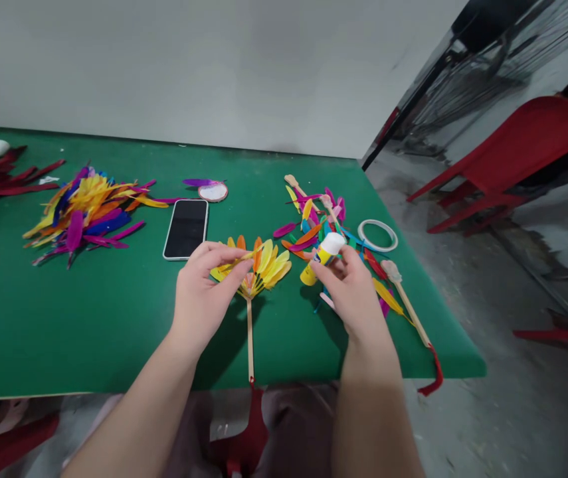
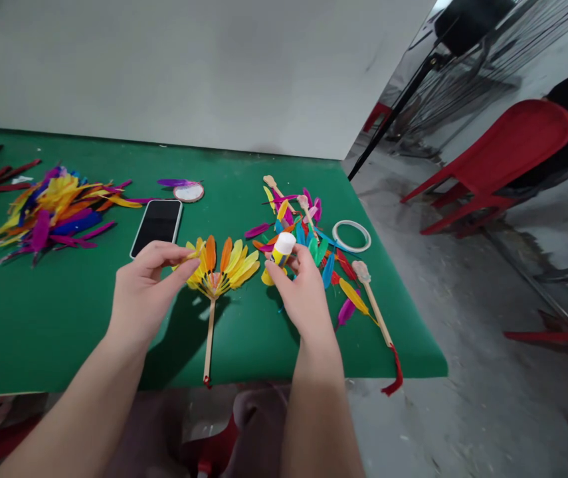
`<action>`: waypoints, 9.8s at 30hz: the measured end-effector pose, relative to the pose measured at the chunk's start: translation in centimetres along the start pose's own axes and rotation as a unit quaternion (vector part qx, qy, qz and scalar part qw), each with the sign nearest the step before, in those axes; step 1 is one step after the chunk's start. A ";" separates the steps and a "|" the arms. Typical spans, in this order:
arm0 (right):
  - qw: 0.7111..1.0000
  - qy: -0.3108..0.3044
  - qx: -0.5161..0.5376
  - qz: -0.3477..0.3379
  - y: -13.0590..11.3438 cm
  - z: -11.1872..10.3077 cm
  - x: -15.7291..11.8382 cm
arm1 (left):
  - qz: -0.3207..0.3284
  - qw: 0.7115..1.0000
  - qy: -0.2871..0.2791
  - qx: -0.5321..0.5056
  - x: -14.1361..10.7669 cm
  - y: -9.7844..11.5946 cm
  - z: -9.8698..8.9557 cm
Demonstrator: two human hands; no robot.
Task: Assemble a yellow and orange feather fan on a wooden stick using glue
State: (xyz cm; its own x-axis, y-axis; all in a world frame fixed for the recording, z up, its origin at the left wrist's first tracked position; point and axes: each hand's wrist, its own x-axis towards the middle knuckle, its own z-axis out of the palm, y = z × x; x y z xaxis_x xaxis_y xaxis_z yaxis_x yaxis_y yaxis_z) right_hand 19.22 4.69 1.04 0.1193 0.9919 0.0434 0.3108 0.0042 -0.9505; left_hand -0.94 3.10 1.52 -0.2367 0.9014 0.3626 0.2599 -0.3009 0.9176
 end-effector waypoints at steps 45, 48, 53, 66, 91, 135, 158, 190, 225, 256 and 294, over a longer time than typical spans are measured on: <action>0.980 -0.077 -0.141 -0.118 -6.0 0.6 -4.1 | 0.228 0.942 -0.233 0.076 -0.8 1.5 0.1; 0.979 -0.098 -0.136 -0.119 -5.8 1.4 -3.8 | 0.244 0.929 -0.267 0.076 -1.1 1.6 0.1; 0.993 0.015 -0.044 -0.106 -5.5 0.9 -3.4 | 0.238 0.942 -0.230 0.051 -0.9 1.8 -0.9; 0.973 0.136 0.161 -0.089 -5.0 0.4 -2.8 | -0.077 0.762 -0.356 0.535 -3.2 -0.3 0.9; 0.909 0.239 0.265 -0.215 -6.1 -2.3 -4.0 | -0.326 0.921 -0.128 -0.170 -4.7 0.5 0.3; 0.945 0.217 -0.147 -0.196 -4.4 -1.5 -2.9 | -0.345 0.853 -0.289 -0.264 -3.7 0.8 2.2; 0.946 0.186 -0.191 -0.184 -5.4 -0.8 -3.4 | -0.317 0.882 -0.270 -0.220 -4.4 0.0 2.5; 0.937 0.250 -0.116 -0.217 -5.6 -1.4 -4.2 | -0.331 0.884 -0.210 -0.254 -4.5 0.6 2.8; 0.945 -0.105 -0.308 0.010 -0.9 9.2 -11.0 | -0.381 0.871 0.011 -0.309 -5.1 -1.9 0.1; 0.855 -0.150 -0.441 -0.228 0.0 2.3 -7.9 | -0.136 0.968 -0.160 0.138 4.4 -6.1 -3.3; 0.843 -0.163 -0.352 -0.372 2.4 6.4 -3.4 | -0.135 0.964 -0.191 0.124 4.3 -6.8 -1.3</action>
State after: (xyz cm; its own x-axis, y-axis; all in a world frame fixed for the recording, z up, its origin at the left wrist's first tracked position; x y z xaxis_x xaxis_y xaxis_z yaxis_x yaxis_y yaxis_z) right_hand 13.51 2.15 -3.32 -0.5852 0.7308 0.3514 0.6825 0.6779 -0.2732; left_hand -4.99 8.62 -2.98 0.0224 0.9997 -0.0141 0.4634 0.0021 0.8862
